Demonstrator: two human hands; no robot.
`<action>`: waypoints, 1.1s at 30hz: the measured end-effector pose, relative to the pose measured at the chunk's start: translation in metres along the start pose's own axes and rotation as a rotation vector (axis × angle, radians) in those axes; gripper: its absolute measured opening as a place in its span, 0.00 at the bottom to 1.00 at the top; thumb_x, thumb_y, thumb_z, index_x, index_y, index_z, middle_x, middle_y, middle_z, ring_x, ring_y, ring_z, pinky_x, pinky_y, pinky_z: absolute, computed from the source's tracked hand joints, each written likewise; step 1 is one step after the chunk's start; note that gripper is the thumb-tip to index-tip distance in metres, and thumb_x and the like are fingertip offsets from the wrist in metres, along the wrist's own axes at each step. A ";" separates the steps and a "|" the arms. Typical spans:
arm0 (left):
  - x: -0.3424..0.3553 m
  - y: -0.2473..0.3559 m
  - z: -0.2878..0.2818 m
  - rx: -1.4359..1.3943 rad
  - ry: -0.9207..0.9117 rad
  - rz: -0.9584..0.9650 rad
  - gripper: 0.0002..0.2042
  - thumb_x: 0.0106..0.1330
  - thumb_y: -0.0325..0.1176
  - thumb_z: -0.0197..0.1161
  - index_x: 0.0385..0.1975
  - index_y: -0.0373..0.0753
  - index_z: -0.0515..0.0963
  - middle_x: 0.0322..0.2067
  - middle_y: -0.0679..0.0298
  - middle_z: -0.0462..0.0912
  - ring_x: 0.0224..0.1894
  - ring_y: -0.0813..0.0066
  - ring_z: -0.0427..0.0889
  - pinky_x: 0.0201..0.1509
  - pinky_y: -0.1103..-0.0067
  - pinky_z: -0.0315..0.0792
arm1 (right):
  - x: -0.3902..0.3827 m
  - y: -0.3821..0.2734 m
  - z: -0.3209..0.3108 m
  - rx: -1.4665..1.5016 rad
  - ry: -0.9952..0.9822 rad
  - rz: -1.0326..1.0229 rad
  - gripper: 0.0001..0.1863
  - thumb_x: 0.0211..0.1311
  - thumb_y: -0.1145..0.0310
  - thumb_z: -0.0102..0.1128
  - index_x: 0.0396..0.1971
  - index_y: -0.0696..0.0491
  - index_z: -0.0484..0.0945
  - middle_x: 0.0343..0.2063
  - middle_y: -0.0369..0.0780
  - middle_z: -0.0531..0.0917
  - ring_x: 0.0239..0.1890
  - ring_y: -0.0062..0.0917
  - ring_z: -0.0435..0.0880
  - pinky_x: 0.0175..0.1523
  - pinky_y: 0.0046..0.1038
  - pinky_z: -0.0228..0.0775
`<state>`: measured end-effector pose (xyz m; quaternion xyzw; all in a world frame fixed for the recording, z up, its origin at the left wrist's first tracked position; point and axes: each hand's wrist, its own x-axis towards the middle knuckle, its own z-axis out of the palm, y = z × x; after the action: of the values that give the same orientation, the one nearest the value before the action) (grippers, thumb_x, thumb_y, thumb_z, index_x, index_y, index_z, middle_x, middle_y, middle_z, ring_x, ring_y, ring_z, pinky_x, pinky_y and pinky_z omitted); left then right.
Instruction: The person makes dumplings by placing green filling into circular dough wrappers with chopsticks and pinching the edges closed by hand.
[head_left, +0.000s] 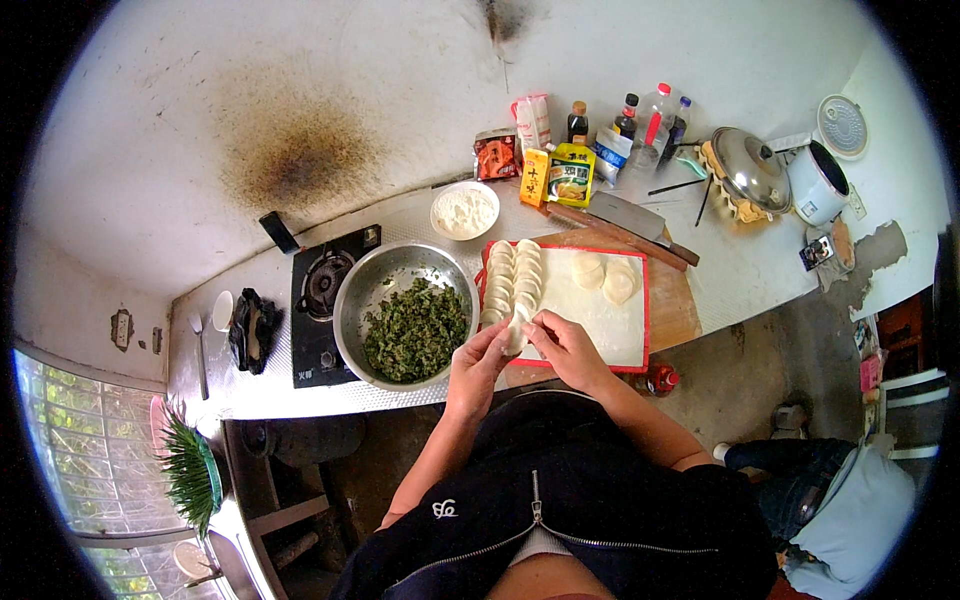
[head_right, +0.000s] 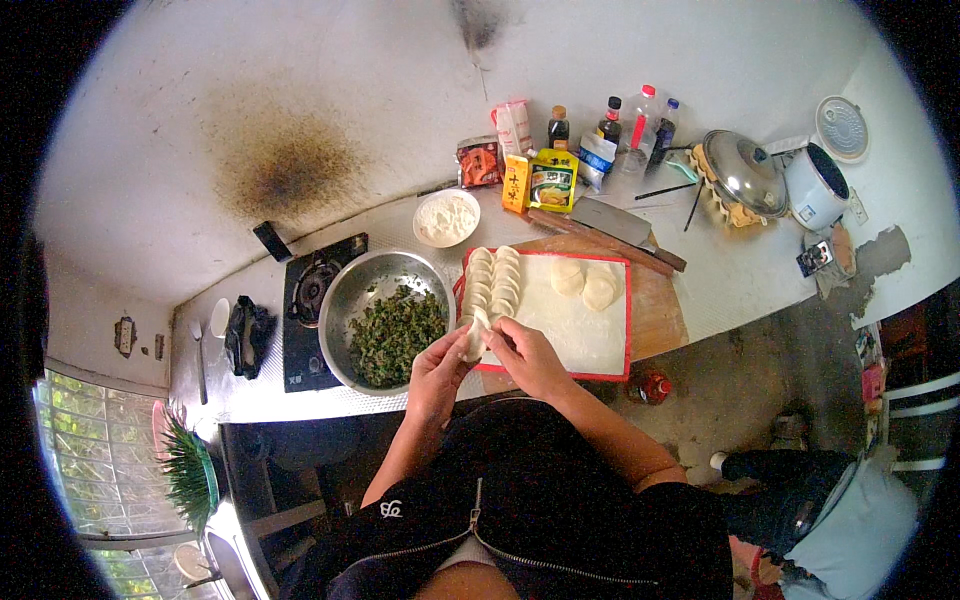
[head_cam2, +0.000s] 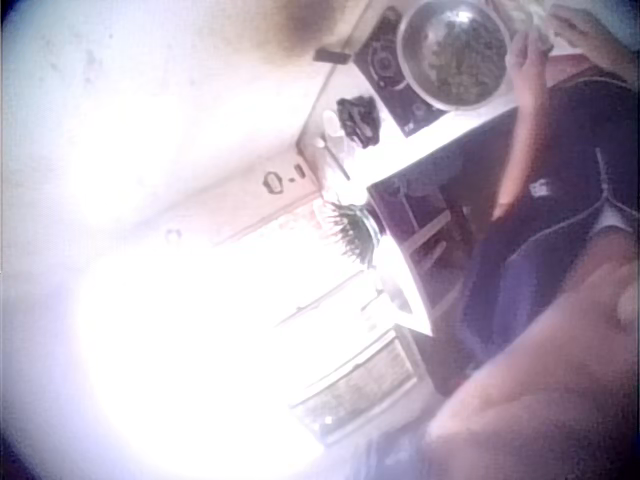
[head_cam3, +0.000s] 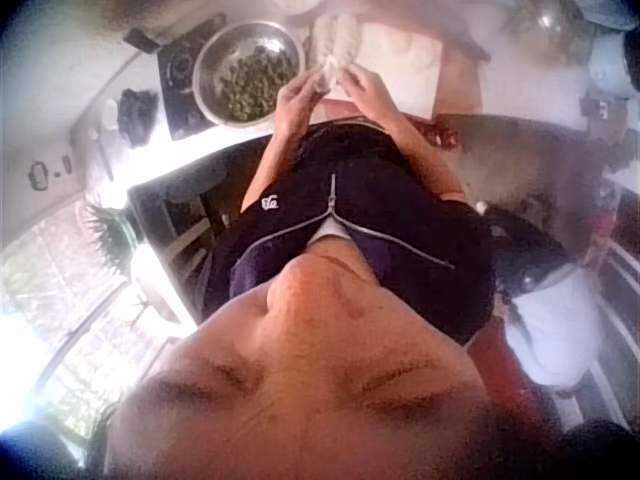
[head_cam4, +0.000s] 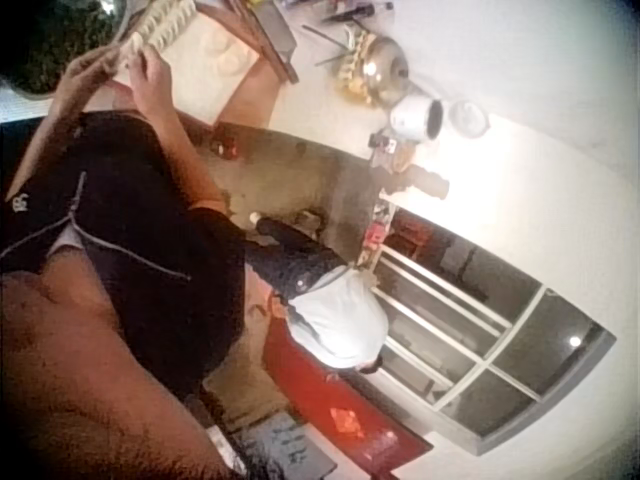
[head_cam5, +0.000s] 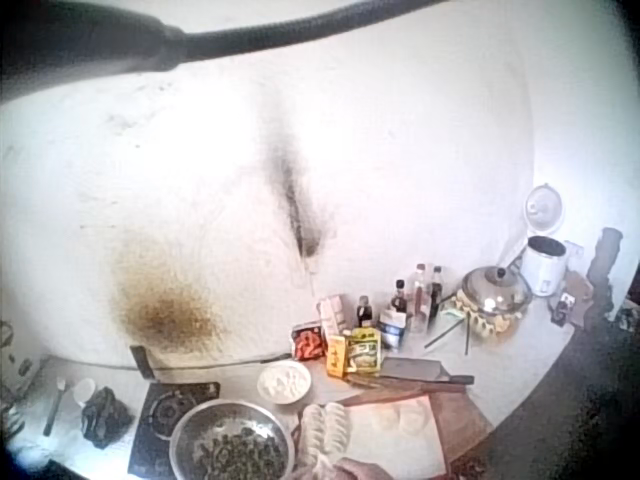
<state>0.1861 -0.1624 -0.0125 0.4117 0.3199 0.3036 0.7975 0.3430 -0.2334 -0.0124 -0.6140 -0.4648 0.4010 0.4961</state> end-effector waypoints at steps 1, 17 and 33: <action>-0.001 0.000 0.000 0.005 -0.003 -0.004 0.17 0.71 0.32 0.54 0.55 0.29 0.72 0.49 0.59 0.79 0.49 0.74 0.79 0.56 0.77 0.73 | 0.000 -0.001 0.000 -0.035 0.031 -0.051 0.15 0.71 0.61 0.51 0.29 0.58 0.72 0.18 0.33 0.70 0.22 0.14 0.66 0.27 0.22 0.61; -0.004 -0.006 -0.009 -0.083 0.028 -0.011 0.16 0.69 0.28 0.57 0.55 0.31 0.72 0.48 0.61 0.80 0.47 0.74 0.80 0.54 0.76 0.74 | -0.004 -0.013 0.004 -0.123 0.048 -0.133 0.13 0.70 0.63 0.52 0.31 0.58 0.73 0.21 0.34 0.74 0.23 0.15 0.69 0.30 0.21 0.64; 0.004 -0.008 -0.014 -0.168 0.001 -0.014 0.15 0.67 0.26 0.58 0.53 0.33 0.71 0.48 0.61 0.79 0.49 0.73 0.79 0.54 0.76 0.74 | 0.001 -0.010 -0.001 -0.110 0.005 -0.092 0.17 0.69 0.59 0.52 0.29 0.58 0.73 0.18 0.39 0.73 0.21 0.20 0.71 0.30 0.27 0.65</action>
<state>0.1795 -0.1568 -0.0265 0.3410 0.2963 0.3241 0.8312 0.3421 -0.2316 -0.0022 -0.6194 -0.5125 0.3501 0.4807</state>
